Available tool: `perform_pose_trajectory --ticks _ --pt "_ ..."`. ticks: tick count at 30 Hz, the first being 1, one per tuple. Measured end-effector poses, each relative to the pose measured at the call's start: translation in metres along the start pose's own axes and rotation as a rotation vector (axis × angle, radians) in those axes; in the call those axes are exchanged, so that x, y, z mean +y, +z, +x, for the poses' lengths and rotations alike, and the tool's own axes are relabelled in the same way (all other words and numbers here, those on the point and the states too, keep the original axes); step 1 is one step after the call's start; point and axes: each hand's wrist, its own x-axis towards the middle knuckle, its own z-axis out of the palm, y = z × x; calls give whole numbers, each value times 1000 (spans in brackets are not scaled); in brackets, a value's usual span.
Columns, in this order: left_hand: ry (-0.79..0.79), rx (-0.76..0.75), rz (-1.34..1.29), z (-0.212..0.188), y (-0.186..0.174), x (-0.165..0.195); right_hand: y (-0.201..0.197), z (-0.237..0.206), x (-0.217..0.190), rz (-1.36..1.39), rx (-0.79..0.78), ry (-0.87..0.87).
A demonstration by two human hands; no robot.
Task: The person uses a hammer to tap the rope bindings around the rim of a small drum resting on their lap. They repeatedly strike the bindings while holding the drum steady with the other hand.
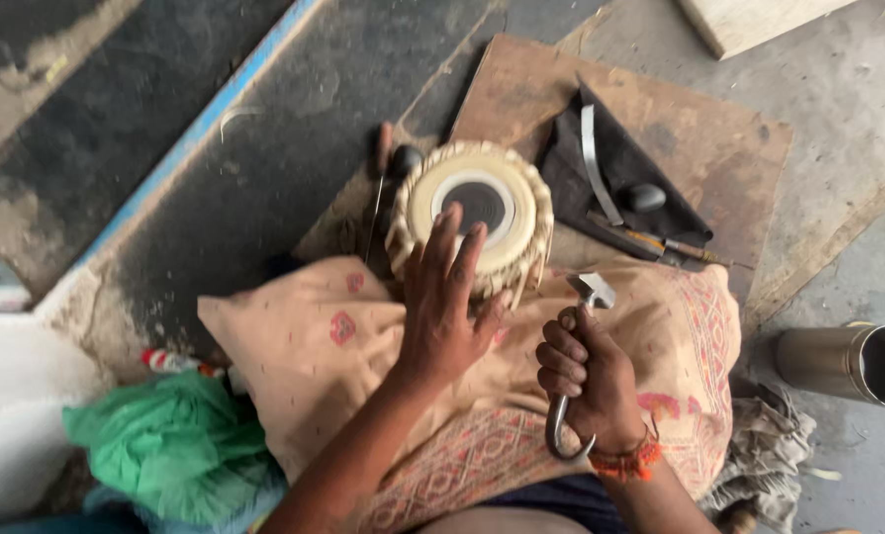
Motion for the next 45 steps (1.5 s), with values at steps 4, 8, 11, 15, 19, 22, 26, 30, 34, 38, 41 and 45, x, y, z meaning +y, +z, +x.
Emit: perform_pose_trajectory --ticks 4,8,11,15,19,22,26,30,34,38,41,45 --pt "-12 -79 265 -13 -13 -9 -36 1 9 97 142 110" --pt "-47 275 -210 -19 -28 -29 -56 -3 9 65 70 180" --pt "101 -67 356 -12 -31 -54 -57 0 6 -58 96 127" --pt "42 4 47 -6 -23 -78 -39 7 5 -159 49 108" --pt "-222 -17 -36 -10 -8 -74 -11 -1 7 -390 121 82" --pt "-202 150 87 -22 13 -50 -2 -10 4 -651 193 45" --pt "-80 201 122 -39 31 -24 -14 -16 0 -1102 173 -153" --pt "-274 -65 -38 -38 14 -26 -40 -17 5 -1184 277 6" --pt "-142 -7 204 -17 -29 -39 -53 -26 9 -1174 217 -170" --pt "-17 5 485 -4 -49 -23 -52 -25 9 -948 174 -112" --pt "-16 152 172 -5 -42 -1 -51 -18 10 -1066 311 -77" --pt "-2 17 -78 6 -17 10 -55 -11 8 -1220 282 -156"
